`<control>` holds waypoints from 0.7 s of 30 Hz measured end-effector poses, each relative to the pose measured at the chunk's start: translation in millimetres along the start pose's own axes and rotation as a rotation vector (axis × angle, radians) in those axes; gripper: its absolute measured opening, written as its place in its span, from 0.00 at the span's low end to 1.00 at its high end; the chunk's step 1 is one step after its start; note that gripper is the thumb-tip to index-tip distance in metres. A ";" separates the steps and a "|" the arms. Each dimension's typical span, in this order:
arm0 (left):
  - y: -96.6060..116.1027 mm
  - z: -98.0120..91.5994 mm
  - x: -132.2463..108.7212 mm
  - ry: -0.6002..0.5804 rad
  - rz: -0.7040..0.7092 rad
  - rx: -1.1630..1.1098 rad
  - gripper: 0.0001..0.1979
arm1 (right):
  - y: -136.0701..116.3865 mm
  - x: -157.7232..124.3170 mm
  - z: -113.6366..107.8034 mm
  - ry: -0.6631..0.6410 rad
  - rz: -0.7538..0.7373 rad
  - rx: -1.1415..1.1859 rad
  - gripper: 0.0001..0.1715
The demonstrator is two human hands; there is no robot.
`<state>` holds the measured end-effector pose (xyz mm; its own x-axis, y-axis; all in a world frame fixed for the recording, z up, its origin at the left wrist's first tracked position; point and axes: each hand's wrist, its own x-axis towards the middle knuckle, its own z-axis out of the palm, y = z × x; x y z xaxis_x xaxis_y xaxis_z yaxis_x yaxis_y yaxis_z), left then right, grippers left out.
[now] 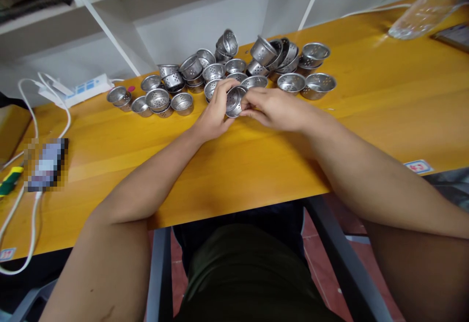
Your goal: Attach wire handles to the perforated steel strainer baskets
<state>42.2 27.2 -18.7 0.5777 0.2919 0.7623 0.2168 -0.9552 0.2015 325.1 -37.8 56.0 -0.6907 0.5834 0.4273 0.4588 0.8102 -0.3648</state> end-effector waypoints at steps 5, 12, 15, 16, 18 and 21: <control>-7.2 0.7 -9.6 0.046 -0.036 0.019 0.46 | -10.2 -1.8 -3.3 0.030 0.040 0.027 0.20; -21.4 -1.0 -18.1 0.143 -0.128 -0.015 0.51 | -27.0 -2.7 -8.2 0.059 0.102 0.022 0.36; -23.9 0.2 -18.0 0.169 -0.140 -0.012 0.51 | -28.1 -2.5 -9.0 0.077 0.126 0.014 0.41; -25.0 0.9 -18.3 0.169 -0.142 -0.011 0.52 | -27.9 -2.7 -9.6 0.084 0.142 0.013 0.43; -27.2 2.5 -19.6 0.156 -0.146 -0.013 0.53 | -26.8 -3.3 -10.8 0.092 0.167 0.017 0.44; -28.3 4.4 -22.2 0.135 -0.154 -0.036 0.55 | -24.2 -3.9 -11.1 0.099 0.169 0.037 0.43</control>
<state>26.7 47.9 -44.1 0.4290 0.4274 0.7958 0.2644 -0.9018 0.3418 322.9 -59.1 72.3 -0.5463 0.7152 0.4359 0.5418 0.6987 -0.4673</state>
